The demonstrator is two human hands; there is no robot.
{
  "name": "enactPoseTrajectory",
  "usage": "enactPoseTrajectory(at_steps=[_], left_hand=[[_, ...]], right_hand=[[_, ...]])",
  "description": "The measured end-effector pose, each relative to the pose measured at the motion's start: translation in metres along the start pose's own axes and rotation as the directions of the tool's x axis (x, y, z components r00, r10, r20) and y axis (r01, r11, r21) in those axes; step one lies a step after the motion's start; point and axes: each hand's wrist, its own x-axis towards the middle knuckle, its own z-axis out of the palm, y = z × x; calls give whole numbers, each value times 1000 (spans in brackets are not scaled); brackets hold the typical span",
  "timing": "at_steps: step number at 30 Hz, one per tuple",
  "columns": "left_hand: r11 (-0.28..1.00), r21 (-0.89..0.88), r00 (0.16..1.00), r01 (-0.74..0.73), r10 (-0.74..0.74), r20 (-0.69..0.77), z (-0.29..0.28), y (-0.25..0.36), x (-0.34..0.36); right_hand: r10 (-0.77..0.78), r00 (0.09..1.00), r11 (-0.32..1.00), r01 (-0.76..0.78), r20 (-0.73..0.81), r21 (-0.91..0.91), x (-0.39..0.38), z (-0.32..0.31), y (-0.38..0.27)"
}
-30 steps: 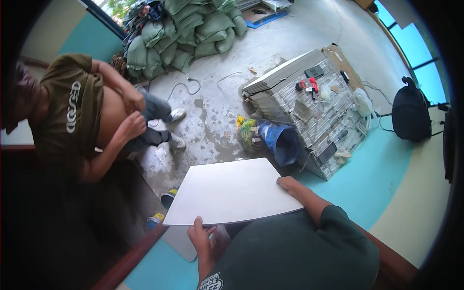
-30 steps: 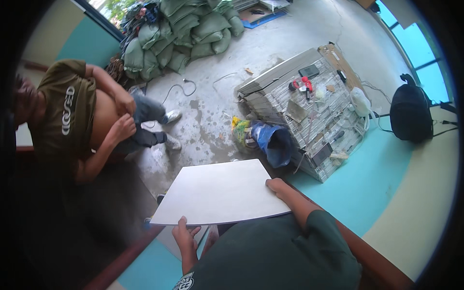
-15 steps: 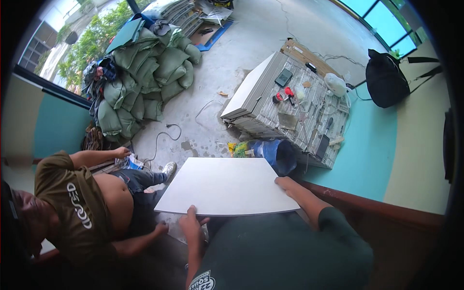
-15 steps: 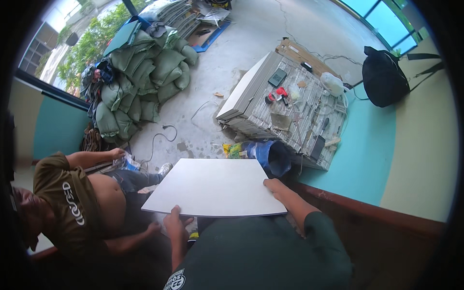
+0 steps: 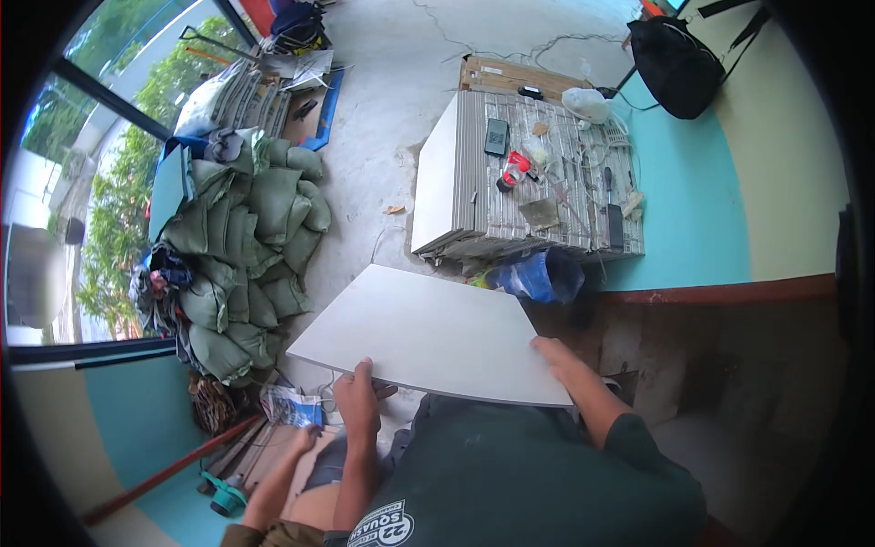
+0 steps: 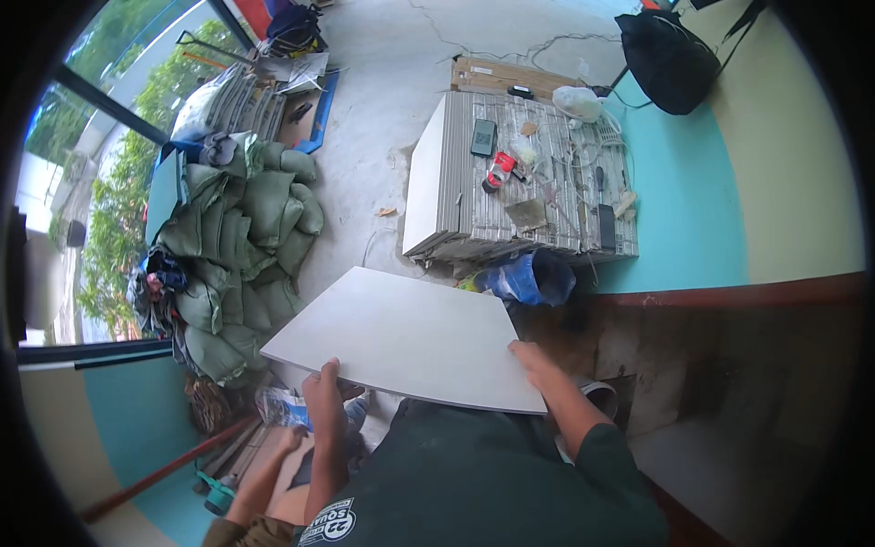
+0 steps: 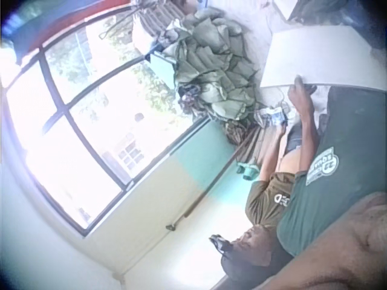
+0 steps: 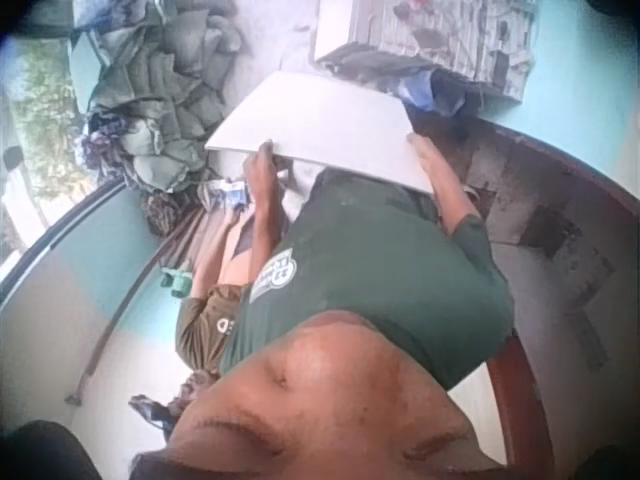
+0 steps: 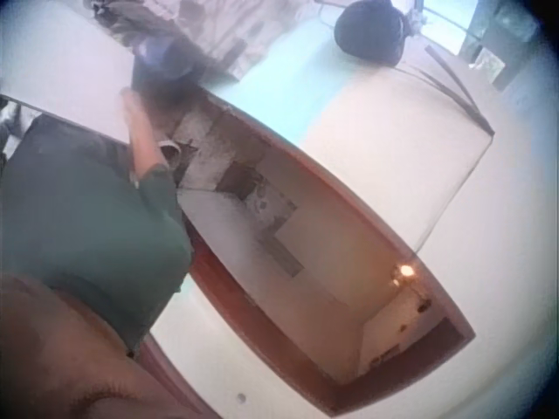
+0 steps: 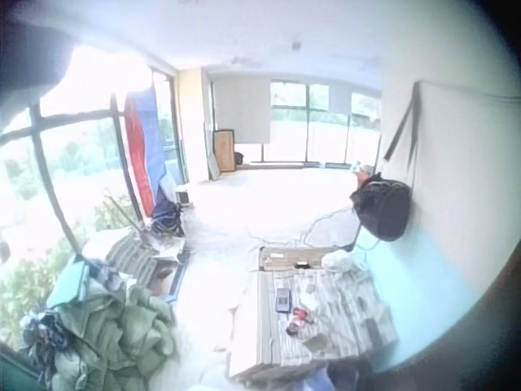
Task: The person carries a tile into a small bathroom, places it on the floor next to a pipe to check for a fit, and then carries the tile back out of the room toward a bucket.
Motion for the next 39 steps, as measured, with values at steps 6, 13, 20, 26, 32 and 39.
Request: enactPoseTrajectory(at_steps=[6, 13, 20, 26, 32, 39], left_hand=[[969, 242, 990, -42, 8, 140, 24, 63, 77], [945, 327, 982, -26, -37, 184, 25, 132, 145], [860, 493, 950, -135, -28, 311, 17, 176, 243], [807, 571, 956, -151, -27, 291, -12, 233, 336], [794, 598, 955, -110, -83, 286, -36, 311, 405], [907, 421, 984, -18, -58, 168, -63, 359, 477]], right_hand=[[60, 998, 994, -61, 16, 91, 11, 48, -28], [26, 998, 984, -16, -54, 180, 60, 115, -24], [4, 998, 857, 32, -68, 515, 59, 184, -58], [-18, 999, 832, 30, -27, 553, 65, 259, -120], [-8, 987, 974, 44, -162, 224, 90, 301, -198], [-75, 994, 972, 90, -78, 219, 113, 379, -330]])
